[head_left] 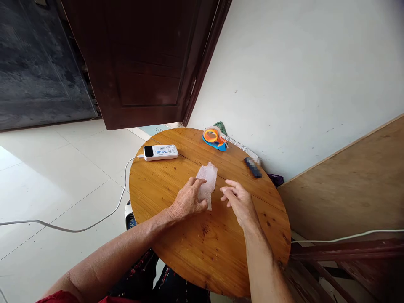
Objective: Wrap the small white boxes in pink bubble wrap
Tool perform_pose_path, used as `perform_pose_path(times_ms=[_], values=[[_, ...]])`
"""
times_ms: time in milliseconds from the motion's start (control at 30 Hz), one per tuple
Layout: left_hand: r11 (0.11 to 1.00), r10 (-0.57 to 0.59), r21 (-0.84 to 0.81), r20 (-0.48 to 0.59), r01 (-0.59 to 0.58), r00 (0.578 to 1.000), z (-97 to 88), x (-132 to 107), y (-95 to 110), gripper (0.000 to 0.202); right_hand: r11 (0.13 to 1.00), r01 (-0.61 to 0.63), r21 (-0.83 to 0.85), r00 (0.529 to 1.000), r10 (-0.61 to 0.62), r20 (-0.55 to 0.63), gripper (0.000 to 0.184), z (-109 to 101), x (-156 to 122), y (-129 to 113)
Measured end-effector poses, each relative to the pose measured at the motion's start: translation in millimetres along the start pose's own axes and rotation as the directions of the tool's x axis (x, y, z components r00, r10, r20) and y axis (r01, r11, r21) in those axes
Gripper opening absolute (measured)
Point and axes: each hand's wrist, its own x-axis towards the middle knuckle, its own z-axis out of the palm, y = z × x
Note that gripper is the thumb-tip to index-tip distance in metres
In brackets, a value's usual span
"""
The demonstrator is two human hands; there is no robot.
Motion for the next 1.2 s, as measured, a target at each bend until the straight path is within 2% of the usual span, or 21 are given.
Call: perform_pose_path(times_ms=[100,200,267,433,533,700,833,933,1067,1200], values=[[0.999,0.033,-0.018,-0.015,-0.033,0.999,2.8,0,-2,0.067,0.981,-0.168,0.102,0.980,0.155,0.121,0.044,4,11,6],[0.996,0.089,-0.024,-0.028,-0.090,0.996,7.5,1,-7,0.069,0.967,-0.160,0.197,0.974,0.122,0.193,0.040,16,24,7],[0.994,0.110,-0.027,-0.026,-0.110,0.994,9.1,1,-9,0.071,0.964,-0.128,0.234,0.983,0.092,0.159,0.041,24,34,6],[0.989,0.150,-0.010,-0.007,-0.150,0.989,6.4,-3,-5,0.068,0.963,-0.125,0.238,0.991,0.109,0.080,0.041,37,49,6],[0.976,0.200,0.082,0.005,-0.200,0.980,4.9,-5,-3,0.058,0.978,-0.091,0.189,0.995,0.083,0.051,0.036,43,50,10],[0.945,0.276,0.175,0.038,-0.278,0.960,4.1,-6,-2,0.036,0.999,0.036,0.027,0.999,-0.036,-0.011,0.032,47,56,22],[0.929,0.302,0.202,0.064,-0.309,0.951,1.2,-6,0,0.033,0.996,0.081,-0.046,0.996,-0.082,-0.032,0.032,48,59,26],[0.935,0.295,0.183,0.078,-0.304,0.952,-0.8,-6,1,0.037,0.993,0.031,0.111,0.999,-0.032,0.002,0.035,50,56,22],[0.954,0.274,0.115,0.049,-0.278,0.961,0.1,-4,-1,0.043,0.930,-0.033,0.366,0.999,0.019,0.043,0.041,50,45,6],[0.972,0.225,0.065,0.019,-0.226,0.974,3.3,-5,-5,0.044,0.937,0.022,0.349,0.996,-0.049,0.068,0.037,41,34,-8]])
